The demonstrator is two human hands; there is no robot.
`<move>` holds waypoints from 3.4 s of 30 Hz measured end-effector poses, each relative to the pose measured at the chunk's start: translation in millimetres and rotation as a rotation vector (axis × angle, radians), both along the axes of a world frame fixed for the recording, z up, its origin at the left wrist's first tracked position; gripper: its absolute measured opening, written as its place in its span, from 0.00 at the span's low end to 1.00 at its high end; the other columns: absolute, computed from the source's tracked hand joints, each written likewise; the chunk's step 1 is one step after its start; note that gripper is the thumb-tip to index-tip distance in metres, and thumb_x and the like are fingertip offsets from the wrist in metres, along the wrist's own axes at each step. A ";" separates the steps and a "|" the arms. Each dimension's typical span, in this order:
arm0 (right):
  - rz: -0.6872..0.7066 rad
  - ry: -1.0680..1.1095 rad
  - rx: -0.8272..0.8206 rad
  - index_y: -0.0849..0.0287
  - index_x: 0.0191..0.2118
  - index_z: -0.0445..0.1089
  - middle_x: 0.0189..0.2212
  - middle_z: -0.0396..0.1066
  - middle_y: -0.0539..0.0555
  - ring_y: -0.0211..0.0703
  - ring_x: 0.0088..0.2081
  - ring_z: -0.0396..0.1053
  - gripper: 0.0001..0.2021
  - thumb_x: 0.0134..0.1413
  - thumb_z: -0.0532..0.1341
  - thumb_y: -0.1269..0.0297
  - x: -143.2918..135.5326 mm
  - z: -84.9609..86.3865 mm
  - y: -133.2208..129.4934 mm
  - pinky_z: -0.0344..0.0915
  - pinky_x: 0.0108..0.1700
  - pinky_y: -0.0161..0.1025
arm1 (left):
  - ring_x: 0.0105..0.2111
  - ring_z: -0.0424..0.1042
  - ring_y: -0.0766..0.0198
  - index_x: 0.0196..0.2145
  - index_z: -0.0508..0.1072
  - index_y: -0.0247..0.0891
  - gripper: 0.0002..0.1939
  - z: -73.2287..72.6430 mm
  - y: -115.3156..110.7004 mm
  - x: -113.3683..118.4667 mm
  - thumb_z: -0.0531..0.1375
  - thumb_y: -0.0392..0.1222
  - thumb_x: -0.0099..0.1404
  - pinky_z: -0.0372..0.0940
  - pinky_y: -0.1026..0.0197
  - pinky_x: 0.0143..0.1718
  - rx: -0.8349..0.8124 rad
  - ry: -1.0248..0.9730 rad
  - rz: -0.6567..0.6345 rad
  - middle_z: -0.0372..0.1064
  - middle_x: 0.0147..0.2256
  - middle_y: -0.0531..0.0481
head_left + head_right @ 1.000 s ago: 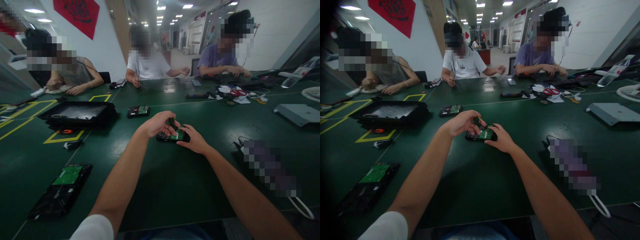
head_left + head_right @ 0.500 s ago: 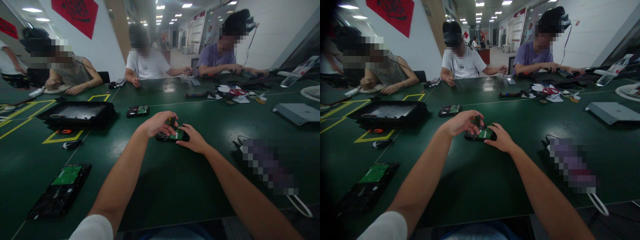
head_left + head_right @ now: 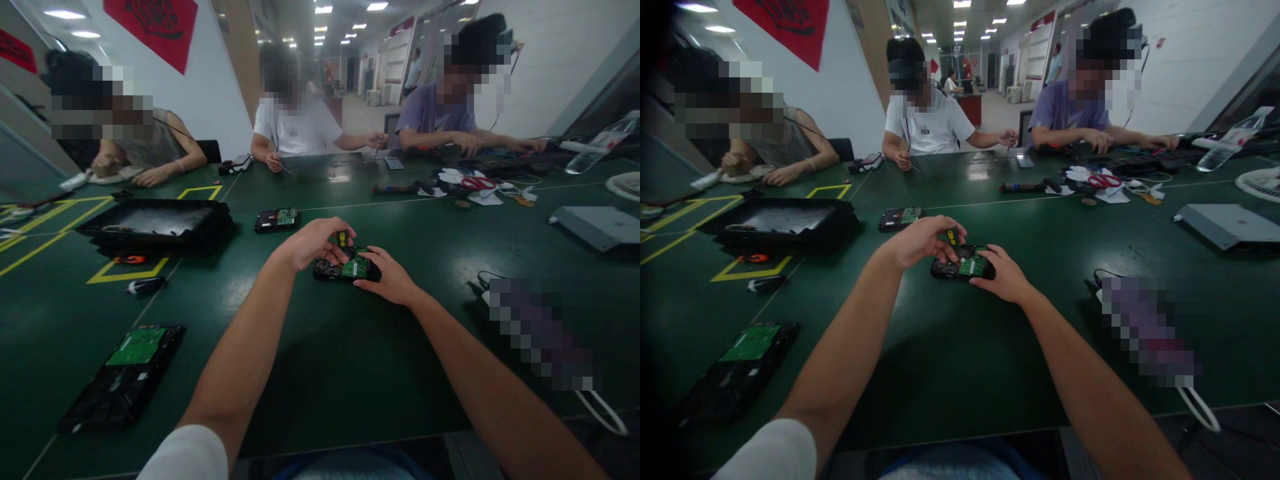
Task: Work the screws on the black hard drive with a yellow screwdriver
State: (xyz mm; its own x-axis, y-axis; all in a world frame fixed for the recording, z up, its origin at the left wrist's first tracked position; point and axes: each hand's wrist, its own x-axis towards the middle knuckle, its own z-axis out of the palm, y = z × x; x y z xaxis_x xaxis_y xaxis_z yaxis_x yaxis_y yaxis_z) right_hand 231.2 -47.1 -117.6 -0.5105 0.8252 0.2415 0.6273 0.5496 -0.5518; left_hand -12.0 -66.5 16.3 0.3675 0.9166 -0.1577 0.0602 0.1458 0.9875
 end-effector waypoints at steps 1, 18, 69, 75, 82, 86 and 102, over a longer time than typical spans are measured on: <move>-0.002 -0.004 -0.002 0.50 0.66 0.65 0.69 0.55 0.61 0.62 0.67 0.60 0.38 0.54 0.68 0.40 0.2 0.1 0.2 0.61 0.65 0.60 | 0.26 0.77 0.61 0.42 0.73 0.35 0.14 0.0 -0.1 0.3 0.59 0.48 0.66 0.67 0.63 0.23 -0.012 -0.015 0.002 0.76 0.40 0.41; 0.002 0.006 -0.033 0.47 0.68 0.63 0.70 0.54 0.59 0.63 0.67 0.59 0.39 0.54 0.69 0.41 0.2 1.8 -0.9 0.60 0.65 0.63 | 0.25 0.77 0.62 0.43 0.73 0.36 0.15 -0.8 0.4 -0.8 0.59 0.50 0.67 0.67 0.63 0.22 -0.025 -0.029 0.019 0.76 0.39 0.41; -0.008 0.019 -0.032 0.48 0.67 0.64 0.69 0.54 0.59 0.63 0.67 0.60 0.38 0.53 0.69 0.42 -1.0 2.9 -2.5 0.61 0.65 0.61 | 0.25 0.77 0.62 0.39 0.75 0.34 0.13 -3.7 4.1 -2.1 0.57 0.47 0.65 0.69 0.63 0.24 0.010 -0.042 0.068 0.74 0.41 0.41; -0.007 0.007 -0.019 0.49 0.67 0.64 0.69 0.54 0.60 0.62 0.67 0.59 0.38 0.54 0.69 0.41 -1.0 3.1 -2.4 0.59 0.66 0.60 | 0.25 0.78 0.60 0.42 0.73 0.35 0.14 -4.9 4.3 -1.2 0.57 0.48 0.66 0.69 0.62 0.23 -0.008 -0.054 0.085 0.75 0.40 0.41; -0.007 0.007 -0.016 0.50 0.67 0.64 0.69 0.55 0.60 0.62 0.67 0.59 0.38 0.54 0.69 0.41 -1.2 1.7 -1.2 0.60 0.66 0.60 | 0.28 0.79 0.57 0.41 0.70 0.36 0.12 -3.1 3.3 -0.6 0.56 0.47 0.66 0.71 0.60 0.26 -0.036 -0.086 0.058 0.77 0.42 0.39; -0.011 0.012 -0.021 0.51 0.66 0.65 0.69 0.55 0.61 0.62 0.67 0.59 0.38 0.53 0.70 0.43 -2.3 3.5 -2.7 0.60 0.67 0.58 | 0.28 0.78 0.62 0.39 0.74 0.34 0.13 -2.2 2.9 -1.8 0.56 0.47 0.67 0.69 0.63 0.26 0.006 -0.027 0.056 0.76 0.41 0.41; 0.001 0.022 -0.013 0.49 0.67 0.64 0.69 0.55 0.60 0.62 0.67 0.60 0.38 0.53 0.69 0.41 -0.5 -0.5 -0.2 0.60 0.66 0.60 | 0.29 0.79 0.60 0.41 0.72 0.37 0.12 -3.2 4.2 -6.5 0.59 0.48 0.66 0.71 0.61 0.27 -0.004 -0.067 0.041 0.77 0.42 0.41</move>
